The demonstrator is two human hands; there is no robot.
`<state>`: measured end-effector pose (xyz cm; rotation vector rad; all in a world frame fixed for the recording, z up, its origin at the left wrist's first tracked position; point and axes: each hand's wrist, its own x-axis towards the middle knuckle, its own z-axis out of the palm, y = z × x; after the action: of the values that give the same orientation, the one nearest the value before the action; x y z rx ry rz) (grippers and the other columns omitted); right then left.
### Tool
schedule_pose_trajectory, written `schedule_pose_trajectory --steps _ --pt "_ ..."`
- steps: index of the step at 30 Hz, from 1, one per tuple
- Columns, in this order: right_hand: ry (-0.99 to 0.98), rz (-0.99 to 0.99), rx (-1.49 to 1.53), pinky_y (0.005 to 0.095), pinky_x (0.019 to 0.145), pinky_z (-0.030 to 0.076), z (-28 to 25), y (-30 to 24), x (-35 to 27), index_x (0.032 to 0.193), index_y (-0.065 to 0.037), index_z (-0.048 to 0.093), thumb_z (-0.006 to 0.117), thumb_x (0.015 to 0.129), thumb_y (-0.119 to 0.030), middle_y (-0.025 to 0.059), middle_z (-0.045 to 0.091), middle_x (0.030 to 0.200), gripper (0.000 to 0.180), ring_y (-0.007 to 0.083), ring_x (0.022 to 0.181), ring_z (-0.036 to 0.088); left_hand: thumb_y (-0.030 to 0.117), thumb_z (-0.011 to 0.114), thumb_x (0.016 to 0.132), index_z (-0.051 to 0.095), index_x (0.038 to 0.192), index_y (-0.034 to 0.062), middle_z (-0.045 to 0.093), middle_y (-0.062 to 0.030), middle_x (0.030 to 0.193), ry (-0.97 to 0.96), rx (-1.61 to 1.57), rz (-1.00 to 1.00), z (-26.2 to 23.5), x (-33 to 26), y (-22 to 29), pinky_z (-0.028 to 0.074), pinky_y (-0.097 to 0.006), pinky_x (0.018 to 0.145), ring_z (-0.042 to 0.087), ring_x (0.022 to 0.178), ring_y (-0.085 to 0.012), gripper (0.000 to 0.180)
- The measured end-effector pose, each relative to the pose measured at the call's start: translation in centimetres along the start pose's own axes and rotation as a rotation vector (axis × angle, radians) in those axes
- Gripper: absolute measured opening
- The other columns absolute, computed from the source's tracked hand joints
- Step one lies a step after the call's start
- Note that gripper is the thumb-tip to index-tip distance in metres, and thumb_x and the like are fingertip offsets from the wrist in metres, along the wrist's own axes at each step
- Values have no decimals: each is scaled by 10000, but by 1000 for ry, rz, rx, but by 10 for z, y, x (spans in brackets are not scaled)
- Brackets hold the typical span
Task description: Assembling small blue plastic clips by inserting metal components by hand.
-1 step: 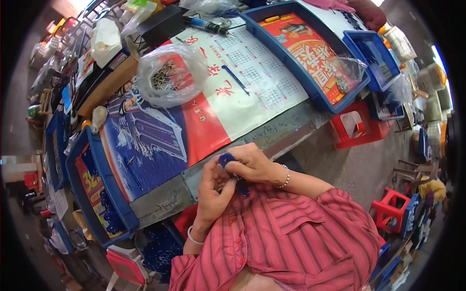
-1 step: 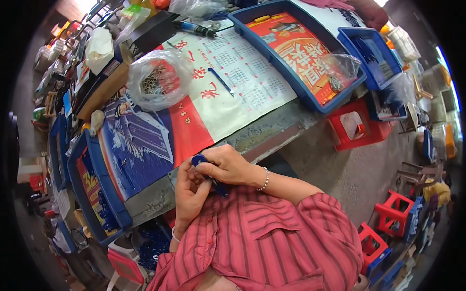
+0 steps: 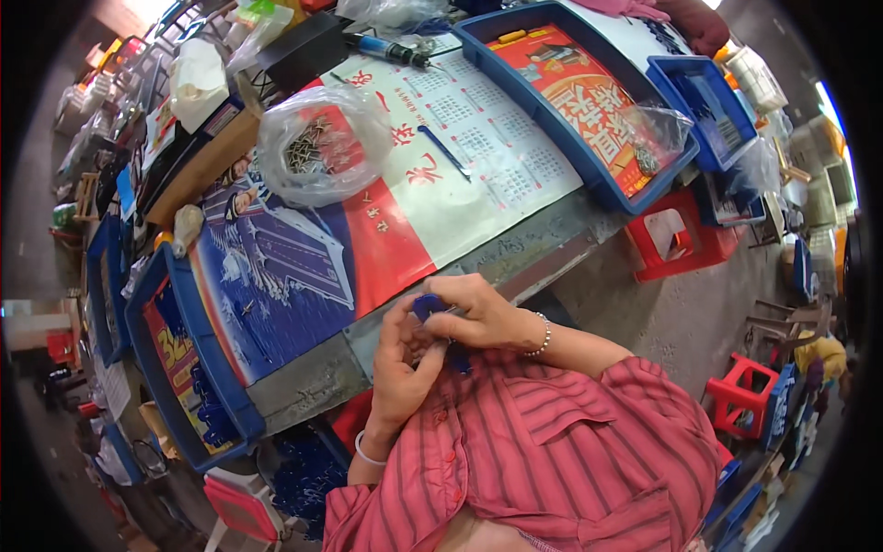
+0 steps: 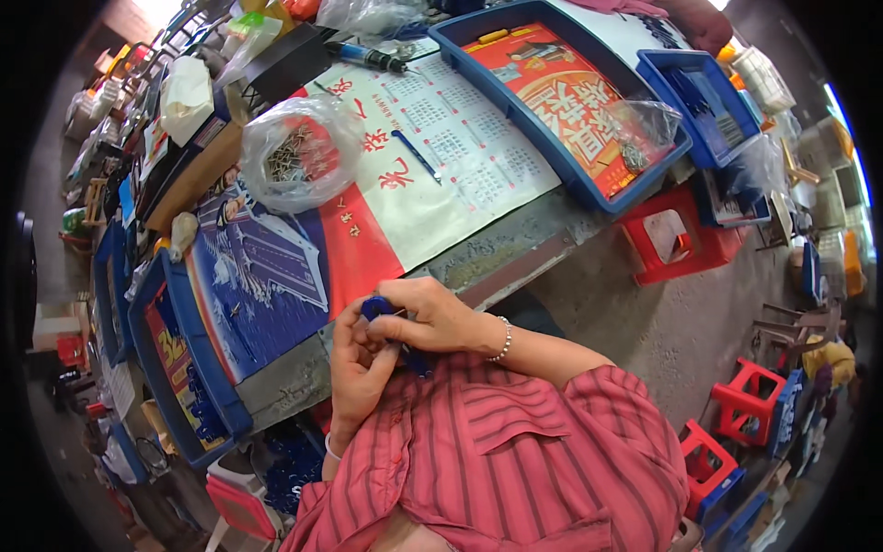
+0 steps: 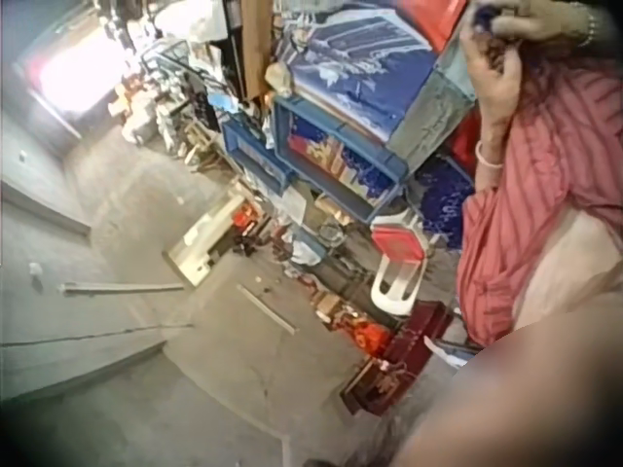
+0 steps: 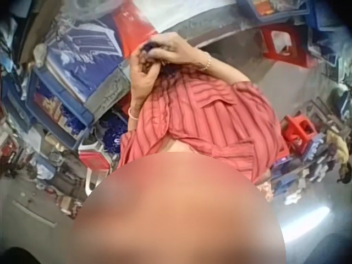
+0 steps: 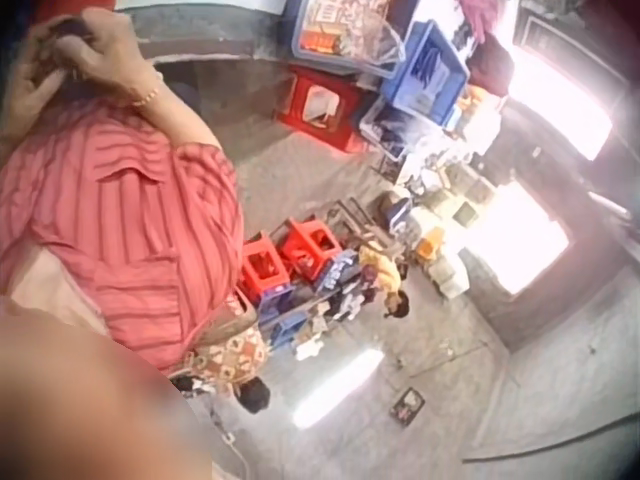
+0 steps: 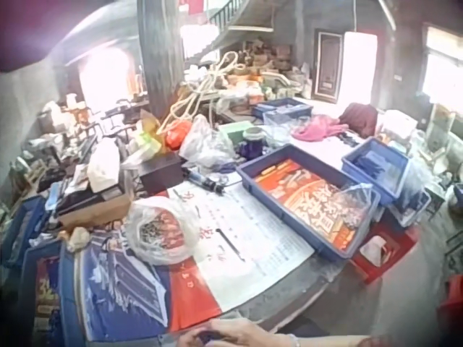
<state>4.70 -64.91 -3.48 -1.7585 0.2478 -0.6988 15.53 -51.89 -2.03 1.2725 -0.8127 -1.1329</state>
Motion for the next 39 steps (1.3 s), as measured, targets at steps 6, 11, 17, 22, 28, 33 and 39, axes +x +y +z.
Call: schedule_pose_trajectory --steps 6,11,17,22,28,33,39 --pt "31 71 -114 353 546 418 -2 -3 -2 773 -3 530 651 814 -201 154 526 677 235 266 587 533 -79 564 816 334 1344 59 508 -1 821 -23 76 24 -1 6 1 430 -179 636 516 731 -53 592" --pt "-64 -78 -39 364 525 427 7 -15 6 836 -8 559 670 804 -217 152 521 668 239 309 564 524 -64 565 809 334 1345 43 565 -45 953 51 37 73 -11 -5 4 463 -216 702 563 835 -92 593" --pt "-105 123 -143 347 590 451 2 -13 -1 855 19 608 574 777 -142 157 575 743 181 285 637 573 -51 524 844 290 1369 50 559 -36 968 -157 -156 -53 -14 -4 -2 453 -199 688 547 828 -71 583" --pt "-76 367 262 296 693 464 25 -13 -14 998 24 565 614 822 -83 126 579 825 212 174 754 583 34 512 879 355 1314 67 577 0 975 -173 -496 -70 -33 -10 9 436 -180 649 534 797 -40 464" --pt "-440 523 -112 305 692 440 17 -7 -1 886 10 523 554 840 -27 142 545 874 67 210 812 554 106 514 933 486 1160 39 594 -1 985 -36 -583 -59 -37 -9 8 458 -184 680 556 837 -46 239" --pt "-173 0 -492 373 838 417 11 7 30 1095 0 542 614 691 57 164 569 1003 415 332 972 538 107 550 926 550 1030 12 599 2 934 -97 -348 -10 -43 -10 10 467 -231 708 558 827 -68 140" --pt "107 43 -208 283 796 411 10 -44 63 1377 -48 317 784 647 -390 95 505 1173 931 131 864 513 60 643 793 587 887 -5 587 -137 827 255 488 356 -38 -5 20 443 -339 697 588 745 -264 127"
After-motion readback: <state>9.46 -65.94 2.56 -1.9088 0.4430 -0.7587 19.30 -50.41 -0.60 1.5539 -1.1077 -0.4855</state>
